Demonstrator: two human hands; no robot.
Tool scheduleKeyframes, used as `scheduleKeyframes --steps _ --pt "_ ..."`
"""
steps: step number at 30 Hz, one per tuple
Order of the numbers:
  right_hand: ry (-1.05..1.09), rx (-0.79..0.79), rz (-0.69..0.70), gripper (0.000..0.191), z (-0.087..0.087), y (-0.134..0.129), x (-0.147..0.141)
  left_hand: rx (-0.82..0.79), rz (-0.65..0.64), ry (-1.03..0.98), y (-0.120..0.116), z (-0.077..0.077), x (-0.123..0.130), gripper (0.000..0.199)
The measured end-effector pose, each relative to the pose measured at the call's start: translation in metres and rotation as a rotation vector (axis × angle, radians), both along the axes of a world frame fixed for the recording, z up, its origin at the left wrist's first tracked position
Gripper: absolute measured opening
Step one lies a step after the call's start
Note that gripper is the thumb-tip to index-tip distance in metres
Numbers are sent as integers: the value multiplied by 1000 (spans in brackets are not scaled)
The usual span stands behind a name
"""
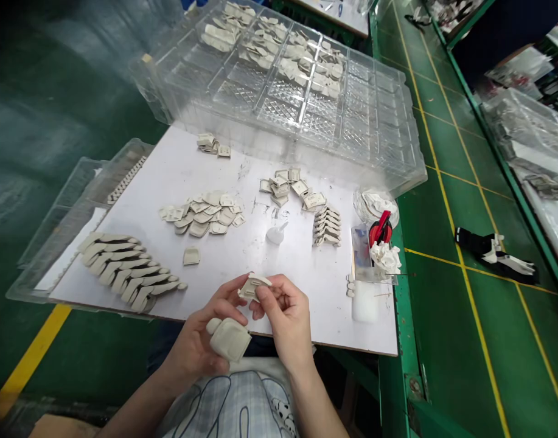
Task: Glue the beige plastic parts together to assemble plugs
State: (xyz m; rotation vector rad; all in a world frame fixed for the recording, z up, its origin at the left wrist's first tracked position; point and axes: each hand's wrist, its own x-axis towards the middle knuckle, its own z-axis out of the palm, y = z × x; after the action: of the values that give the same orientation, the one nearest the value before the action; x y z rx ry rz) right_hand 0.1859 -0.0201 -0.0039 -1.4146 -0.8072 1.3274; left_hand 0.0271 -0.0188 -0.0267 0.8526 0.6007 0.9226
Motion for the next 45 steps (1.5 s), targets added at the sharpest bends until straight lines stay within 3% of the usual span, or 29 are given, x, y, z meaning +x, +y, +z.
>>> scheduleKeyframes --steps 5,8,11,13,17,19,21,27,33,38,45 --pt "-369 244 206 13 17 7 15 -90 -44 -63 8 0 -13 37" --pt "-611 360 388 20 28 8 25 -144 -142 40 14 3 -19 36" --pt "-684 431 509 23 32 13 33 -180 -182 84 18 3 -20 37" --pt "-658 420 425 20 27 22 38 -220 -151 41 19 2 -18 40" --pt "-782 309 -4 24 5 57 43 -431 -83 -91 14 2 -14 50" --pt "-861 281 0 15 -4 71 42 -510 -46 -149 11 3 -11 51" --pt "-806 295 21 16 -8 75 42 -549 -20 -194 9 4 -7 49" --pt "-214 322 -158 31 -1 51 52 -665 20 -324 11 4 6 47" --pt "62 277 -253 46 3 53 53 -724 16 -421 10 -4 6 36" --pt "-51 395 -313 51 10 53 34 -773 24 -438 8 -7 4 37" --pt "-384 472 -198 53 6 41 26 -755 16 -474 9 -5 5 35"
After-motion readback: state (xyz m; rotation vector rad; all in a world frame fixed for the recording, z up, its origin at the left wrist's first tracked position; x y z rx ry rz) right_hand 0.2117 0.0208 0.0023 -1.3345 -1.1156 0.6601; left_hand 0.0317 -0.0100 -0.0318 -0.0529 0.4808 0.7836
